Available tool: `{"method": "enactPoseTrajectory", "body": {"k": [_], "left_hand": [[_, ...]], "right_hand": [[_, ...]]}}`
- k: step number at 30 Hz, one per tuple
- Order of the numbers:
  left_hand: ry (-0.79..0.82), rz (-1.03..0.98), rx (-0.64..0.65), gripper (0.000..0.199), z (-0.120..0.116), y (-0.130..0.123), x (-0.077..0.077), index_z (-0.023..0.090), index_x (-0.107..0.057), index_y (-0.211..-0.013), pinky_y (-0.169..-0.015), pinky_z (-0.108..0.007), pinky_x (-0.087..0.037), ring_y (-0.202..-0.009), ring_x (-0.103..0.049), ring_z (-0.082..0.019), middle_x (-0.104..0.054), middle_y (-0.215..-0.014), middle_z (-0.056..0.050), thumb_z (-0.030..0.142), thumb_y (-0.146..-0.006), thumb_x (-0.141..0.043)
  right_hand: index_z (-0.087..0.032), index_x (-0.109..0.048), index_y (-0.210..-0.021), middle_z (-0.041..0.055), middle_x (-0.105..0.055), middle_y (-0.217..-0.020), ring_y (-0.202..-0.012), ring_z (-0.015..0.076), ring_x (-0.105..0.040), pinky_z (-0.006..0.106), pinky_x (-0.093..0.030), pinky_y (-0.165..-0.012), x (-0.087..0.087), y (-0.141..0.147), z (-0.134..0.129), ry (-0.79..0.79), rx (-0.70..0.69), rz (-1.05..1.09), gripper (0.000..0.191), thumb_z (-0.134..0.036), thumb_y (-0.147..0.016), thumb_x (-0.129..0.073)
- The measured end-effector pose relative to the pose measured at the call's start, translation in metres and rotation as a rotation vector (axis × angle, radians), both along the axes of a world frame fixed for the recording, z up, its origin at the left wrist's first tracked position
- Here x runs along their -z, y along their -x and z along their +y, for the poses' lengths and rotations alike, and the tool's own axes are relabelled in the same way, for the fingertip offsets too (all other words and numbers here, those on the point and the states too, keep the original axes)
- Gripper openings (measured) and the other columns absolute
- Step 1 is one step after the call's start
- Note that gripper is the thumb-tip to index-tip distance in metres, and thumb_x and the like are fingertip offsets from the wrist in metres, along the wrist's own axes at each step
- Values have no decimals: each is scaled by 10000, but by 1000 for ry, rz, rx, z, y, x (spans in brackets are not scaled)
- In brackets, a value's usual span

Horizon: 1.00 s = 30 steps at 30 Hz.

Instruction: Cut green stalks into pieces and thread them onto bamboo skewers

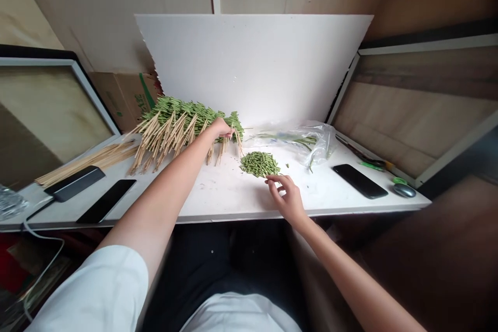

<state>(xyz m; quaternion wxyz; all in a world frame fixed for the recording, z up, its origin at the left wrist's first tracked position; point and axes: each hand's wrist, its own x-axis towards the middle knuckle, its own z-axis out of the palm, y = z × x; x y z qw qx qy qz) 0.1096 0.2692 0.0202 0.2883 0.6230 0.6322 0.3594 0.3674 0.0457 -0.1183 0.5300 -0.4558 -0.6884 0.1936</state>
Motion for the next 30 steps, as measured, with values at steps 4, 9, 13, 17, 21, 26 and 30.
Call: {"method": "enactPoseTrajectory", "body": {"k": [4,9,13,17,21,26,30], "left_hand": [[143,8,-66,240,22,-18,-2,44,-722,-984,-751,-298,-587,-696,-718,-189,-720,-689,-71,74,-796,-868],[204,-1,-105,330,36,-27,-3,9,-665,-1101,-757,-246,-554,-740,-732,-165,-735,-785,-77,118,-859,-862],[211,8,-133,365,45,-29,2,25,-670,-1131,-717,-256,-573,-727,-734,-182,-741,-803,-85,79,-832,-873],[195,32,-145,289,44,-33,7,47,-693,-1105,-702,-294,-585,-698,-724,-193,-742,-764,-80,52,-851,-832],[174,90,-155,238,37,-37,7,75,-714,-990,-682,-342,-571,-704,-736,-249,-724,-680,-89,74,-806,-866],[153,228,-153,221,34,-37,8,86,-725,-910,-727,-394,-569,-706,-733,-298,-699,-622,-111,125,-766,-888],[50,334,-107,222,32,-30,8,80,-730,-883,-846,-390,-570,-772,-720,-288,-662,-580,-96,255,-827,-855]], "right_hand": [[-270,-773,-1166,104,-771,-1057,-1056,268,-706,405,-634,-778,-2,-6,-6,20,1,28,275,-421,-1040,-580],[-290,-773,-1130,93,-766,-1035,-1036,270,-701,399,-629,-763,-1,-1,-6,20,-8,41,250,-416,-1035,-579],[-290,-762,-1125,94,-770,-1032,-1038,279,-683,406,-622,-751,2,5,-8,7,-56,1,234,-380,-1045,-561],[-286,-750,-1134,89,-774,-1027,-1037,276,-668,411,-618,-756,2,6,-10,-28,-64,-18,222,-333,-1048,-551],[-284,-746,-1175,84,-778,-1035,-1060,273,-668,404,-618,-758,1,1,-8,-31,-42,-8,227,-323,-1042,-566],[-294,-748,-1201,82,-785,-1058,-1088,273,-677,405,-628,-770,0,-7,-6,-35,-7,0,235,-325,-1031,-588],[-283,-768,-1168,91,-782,-1117,-1112,274,-688,403,-644,-794,-9,-23,5,-18,78,7,235,-358,-1009,-612]]}}
